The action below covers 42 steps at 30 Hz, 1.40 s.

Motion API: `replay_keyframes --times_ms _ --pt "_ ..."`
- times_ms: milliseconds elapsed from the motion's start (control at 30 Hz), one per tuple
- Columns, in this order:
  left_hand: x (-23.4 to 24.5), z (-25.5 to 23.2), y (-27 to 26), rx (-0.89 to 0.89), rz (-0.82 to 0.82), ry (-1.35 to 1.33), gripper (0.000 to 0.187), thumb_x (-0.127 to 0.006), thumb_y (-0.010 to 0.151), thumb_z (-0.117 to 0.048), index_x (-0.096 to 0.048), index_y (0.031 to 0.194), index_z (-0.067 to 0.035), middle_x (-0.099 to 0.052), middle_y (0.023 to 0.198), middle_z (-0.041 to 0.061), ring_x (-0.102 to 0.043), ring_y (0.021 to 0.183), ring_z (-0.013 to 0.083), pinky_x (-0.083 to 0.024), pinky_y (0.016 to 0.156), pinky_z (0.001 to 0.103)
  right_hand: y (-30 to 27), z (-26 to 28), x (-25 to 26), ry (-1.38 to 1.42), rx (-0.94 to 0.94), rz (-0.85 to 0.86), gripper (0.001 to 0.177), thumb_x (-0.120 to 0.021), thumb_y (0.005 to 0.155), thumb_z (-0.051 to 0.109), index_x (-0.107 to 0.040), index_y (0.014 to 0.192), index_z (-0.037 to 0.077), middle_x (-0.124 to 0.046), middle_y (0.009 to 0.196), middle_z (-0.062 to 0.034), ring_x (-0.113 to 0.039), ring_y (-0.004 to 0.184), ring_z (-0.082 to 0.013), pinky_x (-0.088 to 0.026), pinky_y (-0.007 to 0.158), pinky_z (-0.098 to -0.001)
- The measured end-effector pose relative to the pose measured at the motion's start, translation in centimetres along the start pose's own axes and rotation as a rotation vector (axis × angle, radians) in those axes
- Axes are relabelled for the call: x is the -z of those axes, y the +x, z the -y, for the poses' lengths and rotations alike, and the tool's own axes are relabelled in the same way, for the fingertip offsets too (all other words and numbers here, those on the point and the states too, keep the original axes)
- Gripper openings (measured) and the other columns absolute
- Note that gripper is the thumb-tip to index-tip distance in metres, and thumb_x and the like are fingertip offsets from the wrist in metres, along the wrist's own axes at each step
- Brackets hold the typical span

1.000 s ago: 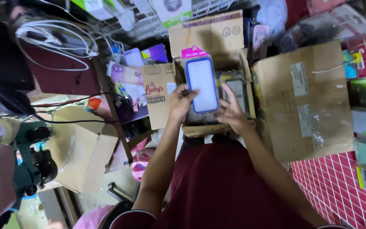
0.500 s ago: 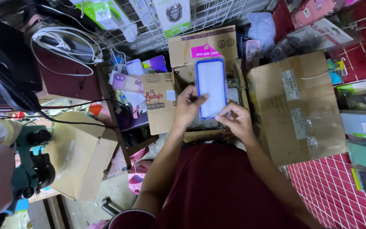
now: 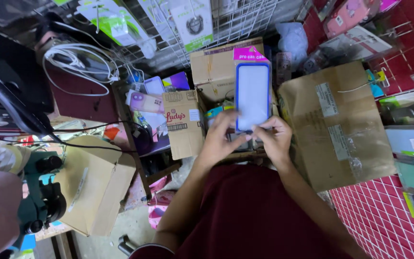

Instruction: Inspecting and organizing mobile phone cases in a retail storage area.

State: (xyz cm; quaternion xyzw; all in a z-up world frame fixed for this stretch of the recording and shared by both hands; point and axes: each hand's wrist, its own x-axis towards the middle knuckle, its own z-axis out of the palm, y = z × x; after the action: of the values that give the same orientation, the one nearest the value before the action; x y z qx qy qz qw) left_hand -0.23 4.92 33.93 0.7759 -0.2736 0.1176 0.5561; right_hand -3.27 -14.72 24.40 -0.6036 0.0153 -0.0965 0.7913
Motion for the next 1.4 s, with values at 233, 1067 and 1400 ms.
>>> replay_keyframes --times_ms 233,1067,1400 --pt "-1.7 2.4 -2.1 0.260 -0.037 -0.057 0.019 -0.081 0.092 -0.005 -0.071 0.108 -0.007 -0.070 0.106 0.008 -0.068 0.089 0.0219 -0.057 0.081 0.033 -0.1 2.0 -0.8 -0.030 -0.021 0.016 0.021 -0.072 0.090 -0.011 -0.055 0.085 0.000 -0.070 0.081 -0.0129 -0.073 0.069 -0.0175 -0.060 0.061 -0.0299" --pt "-5.3 1.2 -3.3 0.518 -0.155 -0.348 0.060 -0.072 0.093 0.005 -0.050 0.149 0.002 -0.069 0.088 0.003 -0.062 0.075 0.0065 -0.055 0.068 0.022 -0.2 3.6 -3.4 0.408 -0.140 -0.124 0.095 -0.060 0.081 -0.019 -0.022 0.163 0.010 -0.053 0.145 -0.0213 -0.065 0.122 -0.0292 -0.059 0.098 -0.0407" --pt "-5.8 1.9 -3.5 0.593 -0.160 -0.576 0.062 -0.068 0.095 0.004 -0.042 0.151 0.003 -0.070 0.092 0.007 -0.068 0.075 0.0107 -0.059 0.066 0.026 0.0 3.9 -3.5 0.320 -0.096 -0.213 0.093 -0.060 0.084 -0.019 -0.023 0.166 0.005 -0.052 0.150 -0.0194 -0.063 0.126 -0.0236 -0.056 0.102 -0.0358"
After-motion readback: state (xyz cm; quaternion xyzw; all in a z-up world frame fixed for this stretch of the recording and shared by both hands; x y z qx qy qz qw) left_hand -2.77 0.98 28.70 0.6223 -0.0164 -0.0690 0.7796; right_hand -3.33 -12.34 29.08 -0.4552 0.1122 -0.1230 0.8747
